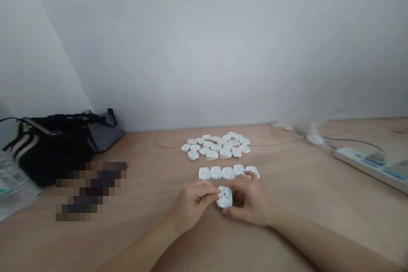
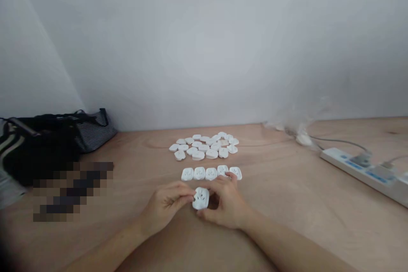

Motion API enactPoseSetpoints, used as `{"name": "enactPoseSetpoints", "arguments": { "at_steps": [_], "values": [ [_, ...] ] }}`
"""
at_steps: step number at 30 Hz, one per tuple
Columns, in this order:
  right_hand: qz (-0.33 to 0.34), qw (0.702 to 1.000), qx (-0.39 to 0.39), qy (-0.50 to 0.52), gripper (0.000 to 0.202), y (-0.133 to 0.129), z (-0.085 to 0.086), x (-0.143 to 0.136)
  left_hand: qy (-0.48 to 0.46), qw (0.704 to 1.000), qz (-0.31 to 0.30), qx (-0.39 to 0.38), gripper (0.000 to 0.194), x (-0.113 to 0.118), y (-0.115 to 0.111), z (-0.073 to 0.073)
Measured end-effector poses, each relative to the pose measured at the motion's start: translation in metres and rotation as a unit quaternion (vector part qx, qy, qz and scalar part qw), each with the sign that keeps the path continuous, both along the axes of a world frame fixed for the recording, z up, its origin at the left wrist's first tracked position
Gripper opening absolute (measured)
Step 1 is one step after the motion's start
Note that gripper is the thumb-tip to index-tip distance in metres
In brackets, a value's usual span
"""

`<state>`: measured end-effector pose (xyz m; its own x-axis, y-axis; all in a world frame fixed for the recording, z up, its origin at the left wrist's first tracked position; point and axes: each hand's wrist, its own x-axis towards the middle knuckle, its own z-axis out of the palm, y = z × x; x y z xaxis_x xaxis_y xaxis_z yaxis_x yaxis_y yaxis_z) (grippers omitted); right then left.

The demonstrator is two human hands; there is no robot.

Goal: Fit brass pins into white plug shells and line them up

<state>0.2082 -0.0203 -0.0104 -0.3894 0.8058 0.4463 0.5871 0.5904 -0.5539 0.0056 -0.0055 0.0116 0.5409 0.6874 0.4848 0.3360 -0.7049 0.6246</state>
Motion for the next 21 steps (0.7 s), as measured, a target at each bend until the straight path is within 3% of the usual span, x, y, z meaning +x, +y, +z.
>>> {"name": "enactPoseSetpoints", "arguments": {
  "at_steps": [10,16,21],
  "values": [
    [0.009,1.000,-0.006,0.001,0.043,-0.0005,0.0013,0.0004,-0.001,0.999,-0.040,0.037,0.016,-0.0017,0.0016,-0.0011],
    [0.013,1.000,-0.008,0.007,0.042,-0.0011,0.0020,0.0005,0.033,0.989,-0.073,0.127,0.021,-0.0034,0.0030,-0.0001],
    [0.018,1.000,-0.015,-0.001,0.042,-0.0020,0.0051,0.0003,0.037,0.991,-0.027,0.123,0.016,-0.0033,0.0020,-0.0031]
  ]
}}
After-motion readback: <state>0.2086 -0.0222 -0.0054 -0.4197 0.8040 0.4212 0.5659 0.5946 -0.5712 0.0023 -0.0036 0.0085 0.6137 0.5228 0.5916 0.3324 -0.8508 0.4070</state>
